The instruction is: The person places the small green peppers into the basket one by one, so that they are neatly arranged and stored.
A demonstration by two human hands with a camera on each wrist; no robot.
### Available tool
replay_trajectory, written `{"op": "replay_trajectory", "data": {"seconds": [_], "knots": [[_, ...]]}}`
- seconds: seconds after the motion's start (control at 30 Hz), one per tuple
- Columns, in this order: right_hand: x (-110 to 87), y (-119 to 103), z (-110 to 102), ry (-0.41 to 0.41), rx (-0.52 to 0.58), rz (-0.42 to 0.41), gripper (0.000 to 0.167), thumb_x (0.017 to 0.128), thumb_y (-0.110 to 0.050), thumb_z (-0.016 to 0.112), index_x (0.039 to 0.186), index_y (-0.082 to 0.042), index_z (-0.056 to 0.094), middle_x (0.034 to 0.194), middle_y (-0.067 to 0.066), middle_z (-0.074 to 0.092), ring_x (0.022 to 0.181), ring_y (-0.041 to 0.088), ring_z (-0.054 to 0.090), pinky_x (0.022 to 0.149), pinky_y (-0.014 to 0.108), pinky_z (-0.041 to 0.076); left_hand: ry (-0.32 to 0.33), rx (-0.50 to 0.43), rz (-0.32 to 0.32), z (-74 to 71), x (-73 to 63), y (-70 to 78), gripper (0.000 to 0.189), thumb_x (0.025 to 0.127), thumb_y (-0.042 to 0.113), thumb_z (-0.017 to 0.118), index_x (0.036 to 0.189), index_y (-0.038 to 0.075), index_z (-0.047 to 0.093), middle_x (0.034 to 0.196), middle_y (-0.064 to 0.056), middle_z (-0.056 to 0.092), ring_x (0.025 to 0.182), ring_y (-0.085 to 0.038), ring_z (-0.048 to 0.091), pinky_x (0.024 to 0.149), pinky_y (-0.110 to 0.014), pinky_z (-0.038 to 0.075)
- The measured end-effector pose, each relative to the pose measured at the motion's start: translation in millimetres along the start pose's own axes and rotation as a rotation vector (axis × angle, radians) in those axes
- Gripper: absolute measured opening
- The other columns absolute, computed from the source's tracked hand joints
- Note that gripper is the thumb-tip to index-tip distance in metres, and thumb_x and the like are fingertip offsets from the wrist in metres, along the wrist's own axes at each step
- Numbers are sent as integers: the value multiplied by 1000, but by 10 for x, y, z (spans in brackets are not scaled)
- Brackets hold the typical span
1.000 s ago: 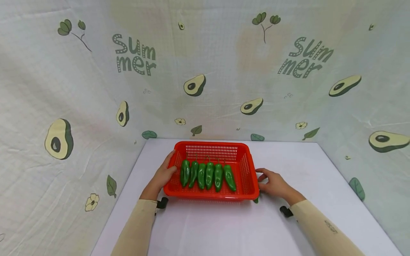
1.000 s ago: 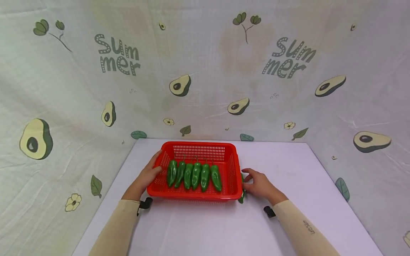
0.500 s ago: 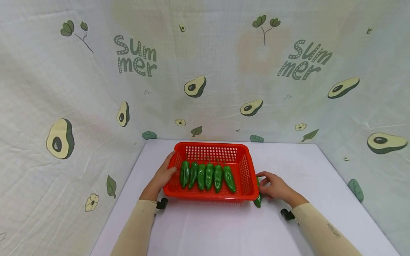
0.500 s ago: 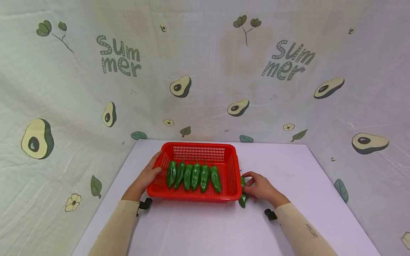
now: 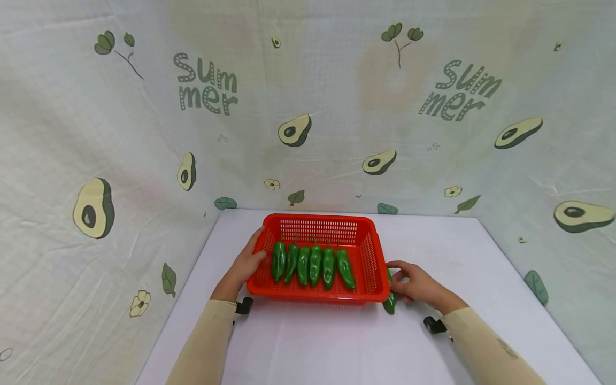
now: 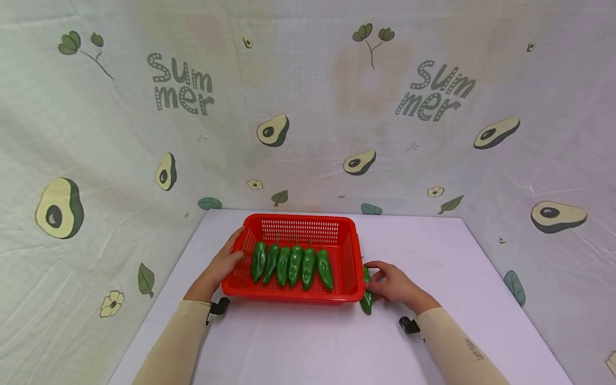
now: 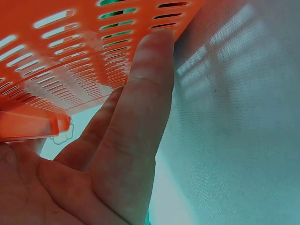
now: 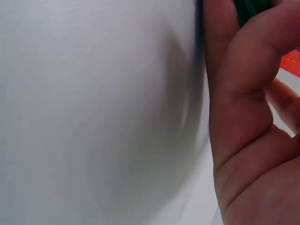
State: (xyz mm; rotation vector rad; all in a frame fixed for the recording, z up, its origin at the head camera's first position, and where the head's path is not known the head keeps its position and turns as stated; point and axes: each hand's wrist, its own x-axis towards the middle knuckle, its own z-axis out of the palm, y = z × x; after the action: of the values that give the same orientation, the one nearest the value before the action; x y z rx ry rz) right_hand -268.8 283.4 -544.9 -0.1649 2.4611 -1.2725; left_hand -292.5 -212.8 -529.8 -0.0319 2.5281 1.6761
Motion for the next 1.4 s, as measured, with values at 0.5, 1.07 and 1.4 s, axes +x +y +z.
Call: {"op": "replay_trajectory", "data": {"seconds": [0.5, 1.07, 1.4], "knots": [[-82, 61, -114, 3, 70, 5, 74, 91, -36, 83, 152, -13, 49, 127, 15, 66, 87, 29, 70, 67, 40, 58, 3, 16, 3, 14, 19, 9, 79, 97, 22, 50, 168, 44, 21, 163, -14, 39, 125, -41, 53, 98, -56, 55], [-118, -170, -535, 64, 20, 11, 82, 91, -39, 83, 156, -11, 43, 128, 18, 69, 91, 26, 75, 71, 40, 58, 0, -2, 0, 14, -9, 24, 79, 98, 20, 50, 168, 43, 21, 162, -15, 39, 124, -41, 53, 96, -53, 57], [-89, -463, -835, 74, -7, -48, 84, 91, -39, 83, 158, -9, 41, 126, 19, 70, 90, 28, 77, 74, 42, 59, -15, -41, 25, -9, -7, 13, 79, 98, 17, 49, 169, 38, 21, 161, -20, 38, 117, -38, 57, 91, -51, 59]]}}
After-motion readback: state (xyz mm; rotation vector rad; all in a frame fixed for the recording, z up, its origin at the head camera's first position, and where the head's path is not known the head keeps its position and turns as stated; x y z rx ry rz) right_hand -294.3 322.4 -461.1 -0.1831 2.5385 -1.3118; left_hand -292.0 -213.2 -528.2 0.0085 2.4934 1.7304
